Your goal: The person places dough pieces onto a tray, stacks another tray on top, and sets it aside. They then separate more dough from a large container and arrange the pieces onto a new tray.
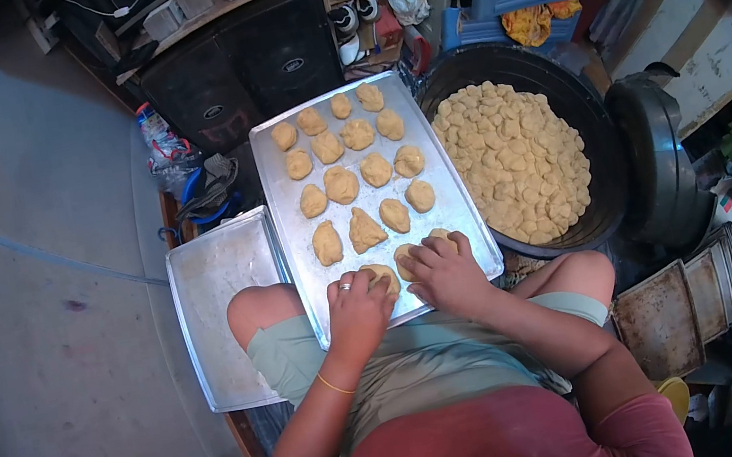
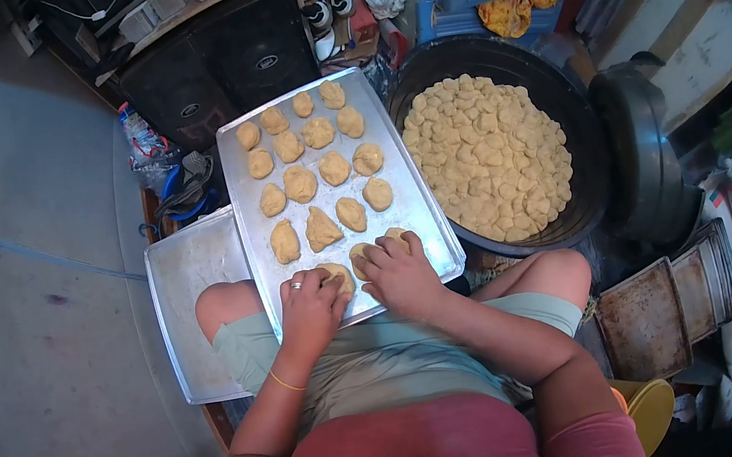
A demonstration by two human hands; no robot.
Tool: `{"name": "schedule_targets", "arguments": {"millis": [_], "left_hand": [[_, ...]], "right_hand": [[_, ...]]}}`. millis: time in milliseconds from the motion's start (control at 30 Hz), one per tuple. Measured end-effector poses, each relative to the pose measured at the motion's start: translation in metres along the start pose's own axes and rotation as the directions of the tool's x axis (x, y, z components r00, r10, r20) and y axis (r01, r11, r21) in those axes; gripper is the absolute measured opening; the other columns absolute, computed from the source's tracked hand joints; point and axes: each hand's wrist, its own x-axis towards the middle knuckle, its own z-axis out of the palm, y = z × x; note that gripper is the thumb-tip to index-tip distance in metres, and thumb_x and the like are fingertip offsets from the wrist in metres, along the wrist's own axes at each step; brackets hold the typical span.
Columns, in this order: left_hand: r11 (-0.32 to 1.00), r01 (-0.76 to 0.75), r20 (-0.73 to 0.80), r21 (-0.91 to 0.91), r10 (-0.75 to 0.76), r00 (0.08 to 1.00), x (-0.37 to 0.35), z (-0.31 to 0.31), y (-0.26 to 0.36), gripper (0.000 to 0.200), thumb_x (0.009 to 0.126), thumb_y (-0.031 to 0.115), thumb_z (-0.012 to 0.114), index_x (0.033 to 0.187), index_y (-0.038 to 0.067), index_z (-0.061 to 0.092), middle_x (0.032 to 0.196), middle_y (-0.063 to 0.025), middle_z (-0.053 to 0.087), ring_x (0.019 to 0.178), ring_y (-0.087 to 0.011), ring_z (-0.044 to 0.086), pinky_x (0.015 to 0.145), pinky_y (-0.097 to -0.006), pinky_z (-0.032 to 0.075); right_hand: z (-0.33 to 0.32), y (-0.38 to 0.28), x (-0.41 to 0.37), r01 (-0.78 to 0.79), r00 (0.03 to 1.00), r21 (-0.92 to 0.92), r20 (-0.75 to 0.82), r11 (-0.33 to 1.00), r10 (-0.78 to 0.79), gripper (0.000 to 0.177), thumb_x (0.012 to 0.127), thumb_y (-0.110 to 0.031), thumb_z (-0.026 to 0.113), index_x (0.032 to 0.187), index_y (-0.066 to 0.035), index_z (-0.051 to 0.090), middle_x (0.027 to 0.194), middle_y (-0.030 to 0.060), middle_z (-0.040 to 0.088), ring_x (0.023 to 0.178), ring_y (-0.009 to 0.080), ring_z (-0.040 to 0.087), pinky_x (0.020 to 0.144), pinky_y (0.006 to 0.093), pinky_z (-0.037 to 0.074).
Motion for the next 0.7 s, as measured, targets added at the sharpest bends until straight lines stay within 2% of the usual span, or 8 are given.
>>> {"name": "schedule_targets", "arguments": {"millis": [67, 200, 300, 367, 467, 600, 667, 700], "left_hand": [[1.000, -0.007, -0.055, -0.021, 0.006, 0.998, 0.007, -0.003, 0.003, 0.029, 0.078, 0.020, 0.069, 0.104, 0.008, 0.068, 0.104, -0.0073, 0.060, 0.098, -0.0262, 0.053, 0.087, -0.0391, 0.037], [0.999, -0.043, -0.199, -0.013, 0.040, 0.979, 0.038, 0.014, 0.006, 0.025, 0.079, 0.019, 0.067, 0.101, 0.008, 0.067, 0.104, -0.0072, 0.060, 0.097, -0.0272, 0.054, 0.086, -0.0392, 0.039], [0.999, -0.002, -0.142, 0.040, 0.007, 0.990, 0.077, 0.013, 0.012, 0.023, 0.079, 0.016, 0.066, 0.101, 0.008, 0.068, 0.104, -0.0070, 0.061, 0.098, -0.0265, 0.055, 0.086, -0.0397, 0.040], [0.999, -0.017, -0.096, 0.045, 0.021, 0.995, 0.092, 0.021, 0.003, 0.024, 0.079, 0.015, 0.065, 0.101, 0.008, 0.068, 0.104, -0.0067, 0.062, 0.099, -0.0258, 0.055, 0.086, -0.0398, 0.041], [0.998, -0.034, -0.030, 0.054, 0.036, 0.999, 0.110, 0.037, -0.014, 0.024, 0.079, 0.013, 0.064, 0.102, 0.007, 0.068, 0.105, -0.0062, 0.063, 0.100, -0.0245, 0.056, 0.087, -0.0394, 0.041], [0.996, -0.063, -0.002, 0.057, 0.063, 0.998, 0.114, 0.045, -0.019, 0.028, 0.078, 0.009, 0.062, 0.106, 0.007, 0.067, 0.108, -0.0069, 0.063, 0.102, -0.0247, 0.057, 0.088, -0.0367, 0.041], [0.998, -0.052, 0.002, 0.033, 0.052, 0.999, 0.111, 0.042, -0.017, 0.032, 0.080, 0.011, 0.061, 0.111, 0.007, 0.064, 0.114, -0.0081, 0.062, 0.107, -0.0253, 0.056, 0.090, -0.0383, 0.040], [1.000, -0.029, 0.010, 0.005, 0.029, 1.000, 0.107, 0.041, -0.016, 0.036, 0.082, 0.012, 0.060, 0.117, 0.008, 0.062, 0.120, -0.0093, 0.060, 0.112, -0.0260, 0.055, 0.092, -0.0399, 0.039]], "right_hand": [[-0.010, 0.004, 0.003, -0.059, 0.996, 0.116, -0.062, 0.992, 0.067, 0.039, 0.080, -0.024, 0.065, 0.117, -0.012, 0.060, 0.107, 0.0054, 0.059, 0.098, 0.0230, 0.053, 0.088, 0.0432, 0.038], [0.000, 0.051, 0.037, -0.342, 0.937, 0.224, 0.002, 0.913, 0.350, 0.041, 0.080, -0.019, 0.065, 0.118, -0.006, 0.059, 0.105, 0.0116, 0.058, 0.098, 0.0303, 0.054, 0.085, 0.0425, 0.043], [0.012, 0.064, 0.050, -0.302, 0.937, 0.303, -0.080, 0.904, 0.339, 0.039, 0.080, -0.017, 0.065, 0.117, -0.005, 0.060, 0.104, 0.0124, 0.058, 0.100, 0.0304, 0.055, 0.087, 0.0419, 0.045], [0.021, 0.070, 0.055, -0.379, 0.924, 0.307, 0.082, 0.873, 0.373, 0.038, 0.079, -0.016, 0.065, 0.115, -0.005, 0.061, 0.104, 0.0125, 0.058, 0.101, 0.0304, 0.055, 0.087, 0.0401, 0.046], [0.021, 0.070, 0.053, -0.418, 0.908, 0.267, 0.160, 0.868, 0.388, 0.037, 0.079, -0.015, 0.065, 0.114, -0.005, 0.061, 0.105, 0.0132, 0.058, 0.100, 0.0302, 0.055, 0.085, 0.0388, 0.047], [0.021, 0.064, 0.048, -0.391, 0.920, 0.266, 0.103, 0.881, 0.378, 0.037, 0.080, -0.018, 0.065, 0.114, -0.004, 0.061, 0.106, 0.0120, 0.058, 0.101, 0.0299, 0.055, 0.089, 0.0418, 0.045], [0.014, 0.057, 0.046, -0.320, 0.947, 0.126, 0.011, 0.939, 0.321, 0.042, 0.081, -0.021, 0.064, 0.119, -0.003, 0.058, 0.112, 0.0115, 0.058, 0.104, 0.0289, 0.054, 0.094, 0.0450, 0.040], [0.020, 0.058, 0.043, -0.340, 0.939, 0.212, 0.030, 0.916, 0.342, 0.050, 0.087, -0.028, 0.058, 0.129, -0.002, 0.051, 0.129, 0.0134, 0.053, 0.119, 0.0291, 0.049, 0.105, 0.0468, 0.032]]}}
